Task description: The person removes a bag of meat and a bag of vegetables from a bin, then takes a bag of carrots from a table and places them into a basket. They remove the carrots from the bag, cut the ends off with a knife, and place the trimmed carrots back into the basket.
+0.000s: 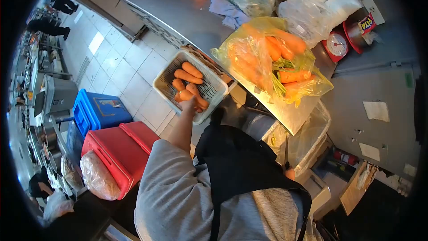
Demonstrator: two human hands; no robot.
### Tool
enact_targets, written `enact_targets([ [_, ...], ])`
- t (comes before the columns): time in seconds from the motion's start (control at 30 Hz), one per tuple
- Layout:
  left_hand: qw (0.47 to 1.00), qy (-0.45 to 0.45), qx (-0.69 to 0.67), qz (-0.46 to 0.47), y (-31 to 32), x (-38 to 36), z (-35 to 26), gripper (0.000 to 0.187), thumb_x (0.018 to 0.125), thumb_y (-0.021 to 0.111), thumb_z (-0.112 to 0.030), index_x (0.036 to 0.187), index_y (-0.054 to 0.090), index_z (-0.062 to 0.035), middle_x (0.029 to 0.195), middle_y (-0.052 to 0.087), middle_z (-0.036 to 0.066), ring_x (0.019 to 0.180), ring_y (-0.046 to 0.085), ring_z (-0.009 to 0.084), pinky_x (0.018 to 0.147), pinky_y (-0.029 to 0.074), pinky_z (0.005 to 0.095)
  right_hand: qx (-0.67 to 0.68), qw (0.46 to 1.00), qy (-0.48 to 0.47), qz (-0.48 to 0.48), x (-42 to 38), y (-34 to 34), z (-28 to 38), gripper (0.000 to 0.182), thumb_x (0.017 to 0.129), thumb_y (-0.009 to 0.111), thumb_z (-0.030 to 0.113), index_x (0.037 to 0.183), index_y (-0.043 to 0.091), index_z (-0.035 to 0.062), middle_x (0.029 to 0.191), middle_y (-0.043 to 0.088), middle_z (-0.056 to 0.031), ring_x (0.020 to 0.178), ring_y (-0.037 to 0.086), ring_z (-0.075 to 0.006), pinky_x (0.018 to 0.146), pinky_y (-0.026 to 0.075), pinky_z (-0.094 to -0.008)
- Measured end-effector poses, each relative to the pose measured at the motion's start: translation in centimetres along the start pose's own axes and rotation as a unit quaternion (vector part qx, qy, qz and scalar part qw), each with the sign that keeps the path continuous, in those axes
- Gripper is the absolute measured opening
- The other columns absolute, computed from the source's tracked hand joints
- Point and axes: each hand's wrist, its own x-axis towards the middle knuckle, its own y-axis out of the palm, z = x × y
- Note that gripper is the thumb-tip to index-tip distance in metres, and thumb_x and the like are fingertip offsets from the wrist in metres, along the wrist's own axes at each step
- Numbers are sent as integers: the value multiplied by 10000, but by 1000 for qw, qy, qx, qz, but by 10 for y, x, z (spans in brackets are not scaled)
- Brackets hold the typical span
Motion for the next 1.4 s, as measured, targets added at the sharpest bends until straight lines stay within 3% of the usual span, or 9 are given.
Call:
enact_targets([
  [0.07, 982, 70, 125, 120, 3, 42, 10, 454, 753, 737, -208, 1062, 480, 3, 953, 583, 127, 877, 592, 252, 707, 502, 375, 31, 999, 7, -3, -14, -14, 35, 383, 814, 584, 373, 799, 535, -6, 556, 564, -161, 417, 565, -262, 394, 442, -371],
  [0.17, 958, 221, 171, 60, 18, -13, -32, 347, 760, 684, -129, 1029, 497, -16, 878, 588, 98, 772, 596, 210, 622, 494, 301, 26, 999, -31, -31, -10, -10, 27, 489, 803, 599, 410, 892, 569, -69, 817, 606, -296, 827, 588, -462, 693, 462, -482],
  [0.3, 842, 539, 20, 11, 46, -108, -116, 182, 802, 602, -25, 972, 540, -13, 906, 591, 111, 862, 572, 238, 733, 455, 338, 74, 993, 84, -21, -34, -15, 45, 495, 792, 599, 418, 927, 570, -57, 893, 604, -309, 893, 582, -453, 733, 465, -468],
  [0.43, 581, 793, 84, 163, 79, -237, -189, 107, 800, 587, -20, 903, 572, -42, 908, 593, 124, 872, 560, 319, 722, 454, 387, 78, 988, 119, -52, -39, 10, 19, 518, 758, 639, 434, 910, 587, -58, 890, 612, -304, 897, 591, -443, 742, 467, -457],
  [0.6, 376, 657, 492, 431, 146, -243, -210, 250, 738, 684, -168, 961, 617, -77, 917, 626, 129, 868, 585, 344, 741, 473, 404, 125, 978, 156, -60, -51, 27, 1, 511, 750, 656, 429, 912, 584, -50, 877, 621, -288, 891, 598, -432, 745, 472, -452],
  [0.73, 259, 684, 556, 395, 143, -240, -233, 510, 652, 724, -250, 1131, 576, -154, 1020, 599, 115, 926, 578, 333, 770, 480, 399, 163, 968, 181, -66, -58, 39, -8, 496, 756, 667, 418, 914, 581, -44, 878, 627, -277, 882, 603, -425, 749, 475, -454],
  [0.8, 267, 706, 541, 370, 142, -234, -225, 547, 613, 734, -224, 1127, 563, -147, 1027, 590, 99, 911, 590, 318, 767, 484, 404, 112, 980, 135, -96, -53, 57, -27, 430, 818, 615, 383, 910, 537, -30, 767, 636, -231, 621, 648, -339, 555, 522, -414],
  [1.23, 365, 806, 342, 317, 155, -243, -203, 516, 548, 749, -173, 1034, 587, -103, 970, 584, 140, 844, 588, 363, 721, 492, 434, 187, 965, 121, -136, -19, 81, -62, 366, 833, 610, 323, 901, 513, -24, 552, 554, -133, 418, 566, -249, 400, 462, -360],
  [1.4, 307, 810, 423, 268, 151, -272, -207, 511, 568, 743, -164, 1034, 551, -78, 940, 573, 187, 860, 568, 390, 754, 478, 435, 254, 945, 97, -182, -7, 89, -73, 337, 844, 608, 301, 883, 492, -13, 530, 530, -116, 378, 515, -231, 379, 436, -359],
])
